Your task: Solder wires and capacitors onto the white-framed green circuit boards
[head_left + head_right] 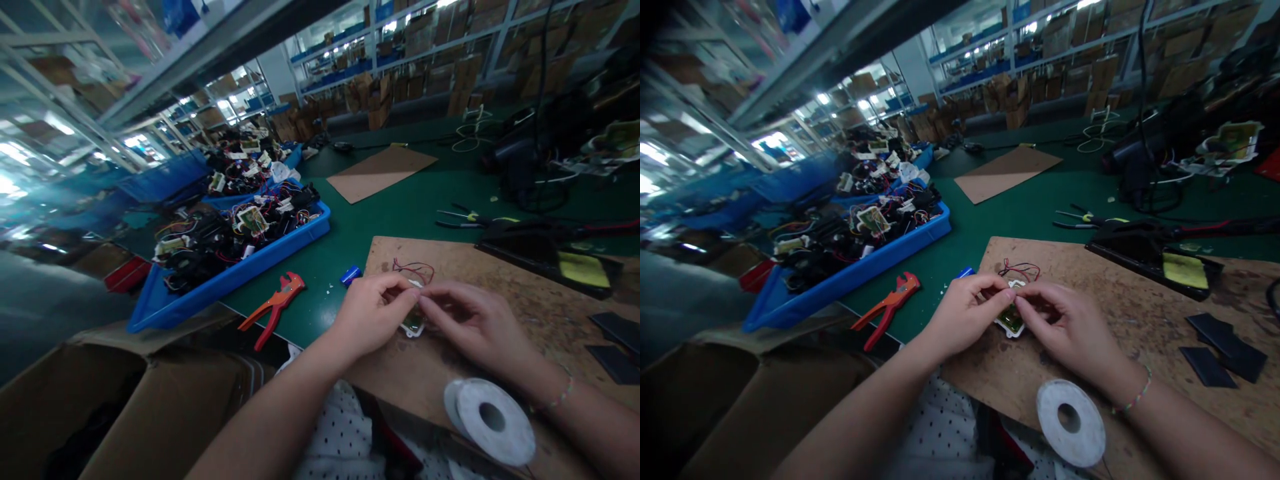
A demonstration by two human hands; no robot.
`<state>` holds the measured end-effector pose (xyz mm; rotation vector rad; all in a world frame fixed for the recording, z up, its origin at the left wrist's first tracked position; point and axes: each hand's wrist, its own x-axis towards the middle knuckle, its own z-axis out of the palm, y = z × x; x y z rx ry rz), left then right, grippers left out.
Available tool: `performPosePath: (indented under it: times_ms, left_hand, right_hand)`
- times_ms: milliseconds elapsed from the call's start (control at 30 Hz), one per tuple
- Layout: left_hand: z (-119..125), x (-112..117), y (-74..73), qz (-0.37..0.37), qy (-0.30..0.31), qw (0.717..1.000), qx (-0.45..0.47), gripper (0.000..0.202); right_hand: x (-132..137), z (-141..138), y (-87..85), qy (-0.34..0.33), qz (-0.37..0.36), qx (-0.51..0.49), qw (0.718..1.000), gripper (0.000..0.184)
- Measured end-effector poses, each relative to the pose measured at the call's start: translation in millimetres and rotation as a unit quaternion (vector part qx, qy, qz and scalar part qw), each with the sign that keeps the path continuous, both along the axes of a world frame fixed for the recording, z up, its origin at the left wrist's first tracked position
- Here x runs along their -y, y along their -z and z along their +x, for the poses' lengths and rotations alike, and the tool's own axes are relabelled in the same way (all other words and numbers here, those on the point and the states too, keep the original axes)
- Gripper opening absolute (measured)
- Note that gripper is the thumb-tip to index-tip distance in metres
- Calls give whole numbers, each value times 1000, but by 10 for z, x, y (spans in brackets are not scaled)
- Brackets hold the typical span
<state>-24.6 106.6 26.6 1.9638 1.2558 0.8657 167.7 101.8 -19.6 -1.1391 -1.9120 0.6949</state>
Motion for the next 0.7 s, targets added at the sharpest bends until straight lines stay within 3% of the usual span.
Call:
performPosePath:
  times_ms: [267, 567, 700]
  left_hand:
    - [60, 129, 119, 84, -86, 993, -18, 15]
    - [42, 180, 182, 117, -72, 987, -79, 27]
    - [45, 198, 166, 117, -51, 985, -113, 33]
  right_hand:
    - [-17, -71, -26, -7, -134, -132, 982, 26]
    - [-38, -69, 8, -1, -223, -226, 948, 30]
    - [-22, -75, 10, -12, -222, -242, 945, 27]
